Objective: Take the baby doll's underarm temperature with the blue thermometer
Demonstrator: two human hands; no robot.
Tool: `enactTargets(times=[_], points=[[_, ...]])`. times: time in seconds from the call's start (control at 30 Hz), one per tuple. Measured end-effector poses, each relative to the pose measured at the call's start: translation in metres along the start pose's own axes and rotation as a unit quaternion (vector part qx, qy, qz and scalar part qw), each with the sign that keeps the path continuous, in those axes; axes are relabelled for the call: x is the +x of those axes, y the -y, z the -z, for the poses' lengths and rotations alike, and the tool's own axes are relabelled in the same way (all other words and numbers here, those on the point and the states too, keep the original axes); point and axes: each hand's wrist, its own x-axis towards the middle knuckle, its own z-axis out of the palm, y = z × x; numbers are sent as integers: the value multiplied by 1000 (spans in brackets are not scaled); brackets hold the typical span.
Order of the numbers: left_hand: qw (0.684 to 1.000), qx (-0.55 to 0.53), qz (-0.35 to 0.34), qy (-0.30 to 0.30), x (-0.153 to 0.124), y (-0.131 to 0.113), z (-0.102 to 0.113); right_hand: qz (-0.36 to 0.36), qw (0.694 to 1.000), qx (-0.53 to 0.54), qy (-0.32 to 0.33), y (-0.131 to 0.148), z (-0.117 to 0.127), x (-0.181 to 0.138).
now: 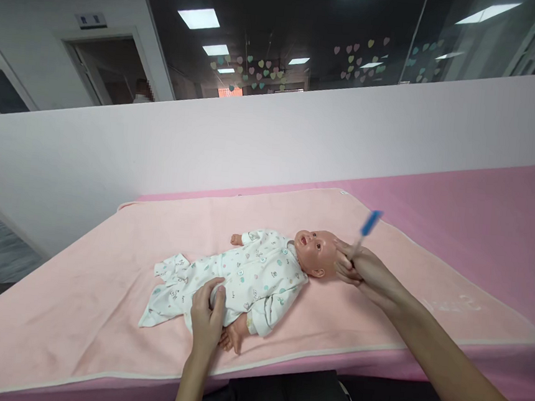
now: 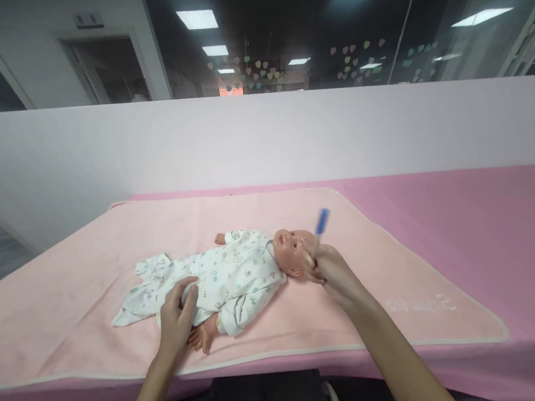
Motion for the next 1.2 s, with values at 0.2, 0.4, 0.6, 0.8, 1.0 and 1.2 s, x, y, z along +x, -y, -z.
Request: enactTargets(times=[0.2,0.4,0.6,0.8,1.0,1.2], points=[[1000,-10,8,3,0,0,0,-5,998,-54,25,-3,1,1],[1000,-6,5,2,0,0,0,21,996,-88,-21,-3,-1,0],[1000,6,3,-2,1,0,-1,19,995,-97,-8,0,-2,-3],[1000,9,5,-1,0,0,-1,3,996,-81,43,0,0,-6],[1000,9,11,0,0,-1,0,4,995,-87,49,5,-1,-12],[1000,3,14,6,0,-2,1,19,990,-121,70,8,-4,-19]])
